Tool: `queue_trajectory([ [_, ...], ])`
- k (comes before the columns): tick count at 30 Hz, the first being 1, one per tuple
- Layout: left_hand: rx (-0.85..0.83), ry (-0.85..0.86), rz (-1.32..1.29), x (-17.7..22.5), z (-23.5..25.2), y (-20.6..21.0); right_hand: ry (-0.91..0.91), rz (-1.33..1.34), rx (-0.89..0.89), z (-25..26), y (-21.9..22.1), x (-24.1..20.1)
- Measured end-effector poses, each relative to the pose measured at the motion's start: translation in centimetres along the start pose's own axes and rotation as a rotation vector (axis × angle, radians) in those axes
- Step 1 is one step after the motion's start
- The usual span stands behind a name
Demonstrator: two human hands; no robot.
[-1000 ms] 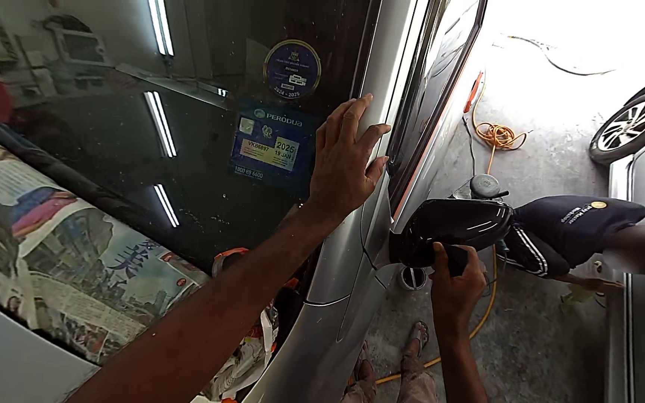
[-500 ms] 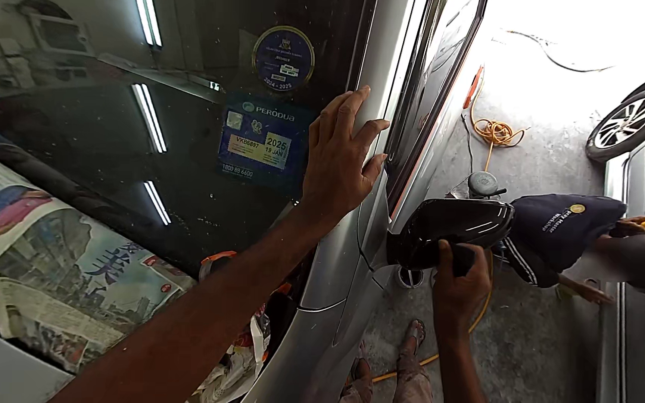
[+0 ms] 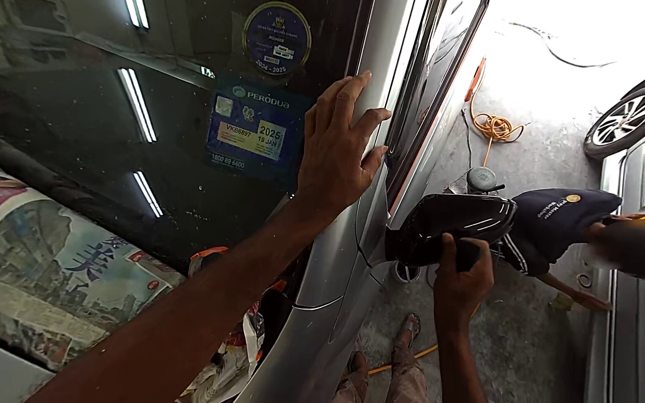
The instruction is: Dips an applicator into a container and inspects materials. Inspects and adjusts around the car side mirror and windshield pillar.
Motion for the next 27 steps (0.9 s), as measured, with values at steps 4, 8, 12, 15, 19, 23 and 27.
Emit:
queue_trajectory([
  [4, 0.011, -0.001, -0.002, -0.1, 0.3, -0.2, -0.012, 0.022, -0.006, -0.7, 0.4, 0.1],
  [8, 0.009, 0.003, -0.015, 0.0, 0.0, -0.1, -0.006, 0.012, -0.007, -0.2, 0.1, -0.1],
  [12, 0.020, -0.002, -0.007, -0.1, 0.2, -0.2, -0.007, 0.045, -0.007, -0.9, 0.4, 0.1],
  [15, 0.005, 0.005, -0.011, 0.0, -0.1, -0.1, -0.001, 0.042, -0.007, -0.3, 0.2, 0.0],
  [19, 0.024, 0.001, -0.008, -0.1, 0.2, -0.3, 0.042, 0.075, -0.005, -1.4, 0.6, 0.3],
  [23, 0.007, 0.007, -0.012, 0.1, -0.2, -0.1, 0.039, 0.087, 0.003, -0.6, 0.2, 0.2],
  [27, 0.017, 0.002, -0.011, 0.0, 0.0, -0.2, 0.085, 0.125, 0.012, -1.5, 0.5, 0.5],
])
Point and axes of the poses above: each hand's wrist, its own z-axis towards the middle knuckle, its own y-axis out of the palm, x = y × z, the point moved 6 cm from there along z, towards the middle knuckle, and after that the axes turned 10 degrees about z, right-handed, at the moved point
